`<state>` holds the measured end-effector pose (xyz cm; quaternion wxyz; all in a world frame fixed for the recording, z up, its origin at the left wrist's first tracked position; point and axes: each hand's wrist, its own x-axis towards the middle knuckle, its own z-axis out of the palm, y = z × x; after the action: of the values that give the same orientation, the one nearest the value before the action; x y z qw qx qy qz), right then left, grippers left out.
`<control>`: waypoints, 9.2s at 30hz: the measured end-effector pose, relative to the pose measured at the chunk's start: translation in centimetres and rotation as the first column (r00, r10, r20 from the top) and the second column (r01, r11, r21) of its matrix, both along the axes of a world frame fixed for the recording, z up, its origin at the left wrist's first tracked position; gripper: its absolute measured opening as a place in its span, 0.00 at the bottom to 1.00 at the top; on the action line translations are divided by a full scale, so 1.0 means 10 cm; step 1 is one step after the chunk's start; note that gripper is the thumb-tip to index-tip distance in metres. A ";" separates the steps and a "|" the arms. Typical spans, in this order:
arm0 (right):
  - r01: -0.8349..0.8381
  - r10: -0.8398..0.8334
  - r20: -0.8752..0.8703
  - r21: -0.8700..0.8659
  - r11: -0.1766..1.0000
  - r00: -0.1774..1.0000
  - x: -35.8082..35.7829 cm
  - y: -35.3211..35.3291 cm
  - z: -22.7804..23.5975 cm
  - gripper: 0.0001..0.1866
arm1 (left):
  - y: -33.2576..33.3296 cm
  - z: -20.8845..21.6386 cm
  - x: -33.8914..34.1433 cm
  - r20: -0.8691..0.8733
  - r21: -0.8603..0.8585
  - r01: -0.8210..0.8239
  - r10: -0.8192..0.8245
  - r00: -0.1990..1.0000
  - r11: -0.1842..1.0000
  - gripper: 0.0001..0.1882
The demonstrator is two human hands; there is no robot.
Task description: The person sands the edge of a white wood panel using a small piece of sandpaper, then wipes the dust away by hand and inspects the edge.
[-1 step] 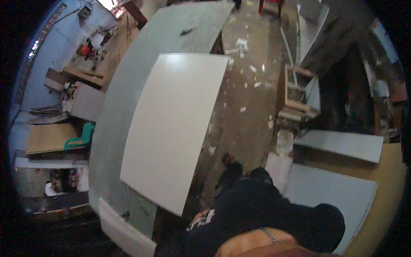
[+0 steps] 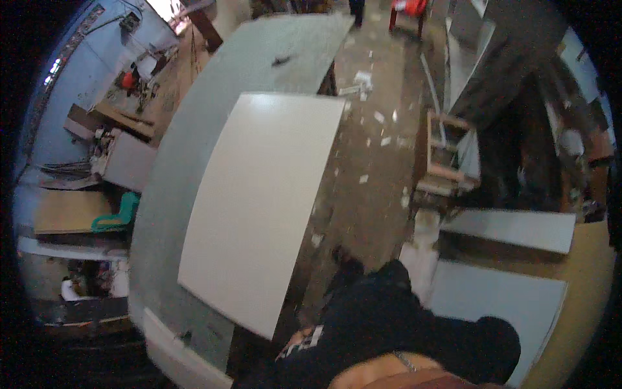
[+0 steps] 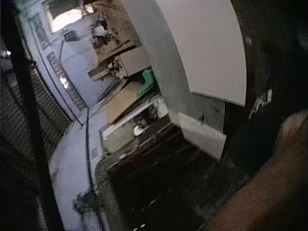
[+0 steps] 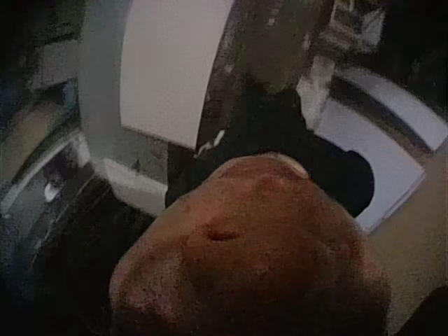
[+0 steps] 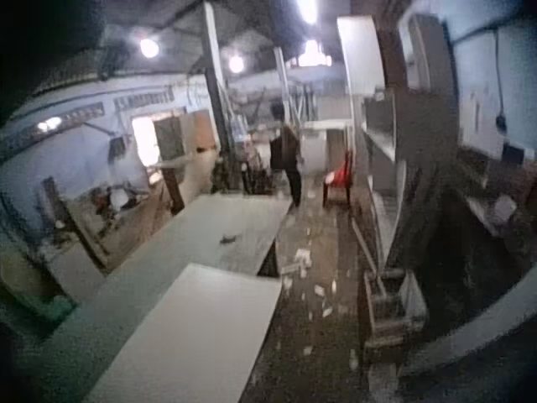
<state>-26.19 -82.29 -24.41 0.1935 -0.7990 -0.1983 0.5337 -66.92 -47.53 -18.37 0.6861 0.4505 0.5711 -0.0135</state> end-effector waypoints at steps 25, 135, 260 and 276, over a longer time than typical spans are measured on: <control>-0.897 0.866 0.311 0.338 0.285 0.393 3.19 3.12 0.29 0.26 | 0.17 -0.66 2.58 0.254 0.022 -0.468 0.448 0.857 0.883 0.25; 0.630 -0.464 -0.573 0.775 -0.040 0.676 0.66 4.00 1.46 0.10 | 1.61 1.73 2.57 0.197 0.873 -0.075 -0.208 0.958 0.482 0.17; 0.621 -0.693 -0.206 0.660 0.423 0.691 -0.51 3.09 0.43 0.09 | 1.79 1.70 2.80 -0.478 0.800 0.598 -0.654 0.586 -0.049 0.43; 0.682 -0.679 -0.296 0.606 0.410 0.672 -0.67 3.06 0.50 0.09 | 1.69 1.70 2.65 -0.473 0.791 0.611 -0.626 0.620 0.008 0.47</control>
<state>-32.87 -51.66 -19.45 0.6682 -0.6803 -0.0355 0.2992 -40.37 -30.59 -1.40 0.2359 0.9483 0.2119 0.0103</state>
